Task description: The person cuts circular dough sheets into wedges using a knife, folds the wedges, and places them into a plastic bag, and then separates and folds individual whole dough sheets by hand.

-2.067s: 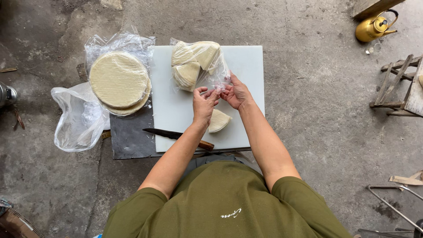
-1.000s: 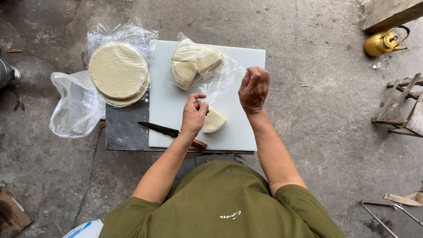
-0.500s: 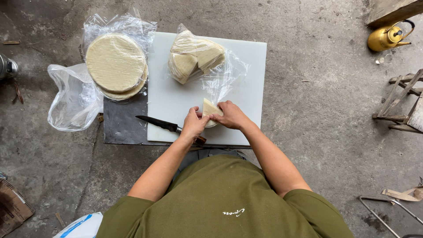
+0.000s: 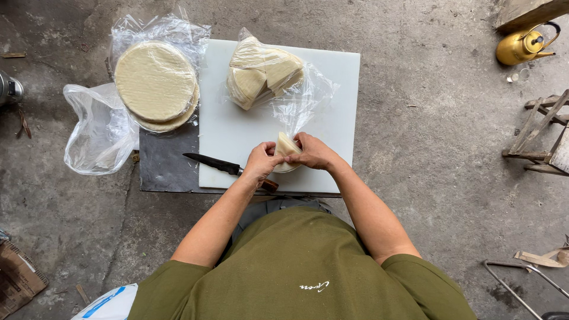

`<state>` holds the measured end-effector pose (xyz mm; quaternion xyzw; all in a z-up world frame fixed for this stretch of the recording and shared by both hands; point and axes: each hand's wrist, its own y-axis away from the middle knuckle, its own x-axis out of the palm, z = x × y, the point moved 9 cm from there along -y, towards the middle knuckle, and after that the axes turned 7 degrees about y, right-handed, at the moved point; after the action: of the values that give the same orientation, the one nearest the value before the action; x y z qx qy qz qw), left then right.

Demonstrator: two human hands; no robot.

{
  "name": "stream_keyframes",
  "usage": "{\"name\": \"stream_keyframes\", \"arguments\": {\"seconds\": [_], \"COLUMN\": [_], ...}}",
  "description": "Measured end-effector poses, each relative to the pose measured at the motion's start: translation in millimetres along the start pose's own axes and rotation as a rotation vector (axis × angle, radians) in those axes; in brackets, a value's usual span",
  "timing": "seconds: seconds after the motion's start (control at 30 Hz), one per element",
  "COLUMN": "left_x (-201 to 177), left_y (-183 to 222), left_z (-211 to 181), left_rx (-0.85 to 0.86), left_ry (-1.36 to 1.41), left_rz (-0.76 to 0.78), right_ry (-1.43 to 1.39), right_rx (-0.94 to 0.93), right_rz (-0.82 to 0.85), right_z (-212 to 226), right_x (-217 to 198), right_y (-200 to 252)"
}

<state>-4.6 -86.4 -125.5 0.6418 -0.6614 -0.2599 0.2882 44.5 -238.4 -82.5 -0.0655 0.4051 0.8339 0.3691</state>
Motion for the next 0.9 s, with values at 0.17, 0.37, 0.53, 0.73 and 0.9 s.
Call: {"name": "stream_keyframes", "arguments": {"seconds": [0.17, 0.37, 0.53, 0.73, 0.9], "left_x": [0.8, 3.4, 9.5, 32.0, 32.0], "left_y": [3.8, 9.4, 22.2, 30.2, 48.4], "left_z": [-4.3, -20.6, -33.6, -40.0, -64.0], "left_rx": [-0.025, 0.087, 0.193, 0.175, 0.397], "left_ry": [0.031, -0.186, -0.333, -0.077, -0.107], "left_rz": [0.037, 0.127, 0.168, 0.325, -0.010], "right_ry": [-0.005, -0.029, -0.058, -0.324, -0.861], "right_rx": [-0.038, -0.169, -0.179, -0.123, -0.131], "right_rz": [0.062, -0.006, 0.041, -0.004, -0.055], "right_z": [1.1, 10.1, 5.6, -17.1, -52.1], "right_x": [2.1, -1.0, 2.6, -4.3, -26.7], "right_y": [-1.8, 7.2, 21.8, 40.5, 68.3]}}
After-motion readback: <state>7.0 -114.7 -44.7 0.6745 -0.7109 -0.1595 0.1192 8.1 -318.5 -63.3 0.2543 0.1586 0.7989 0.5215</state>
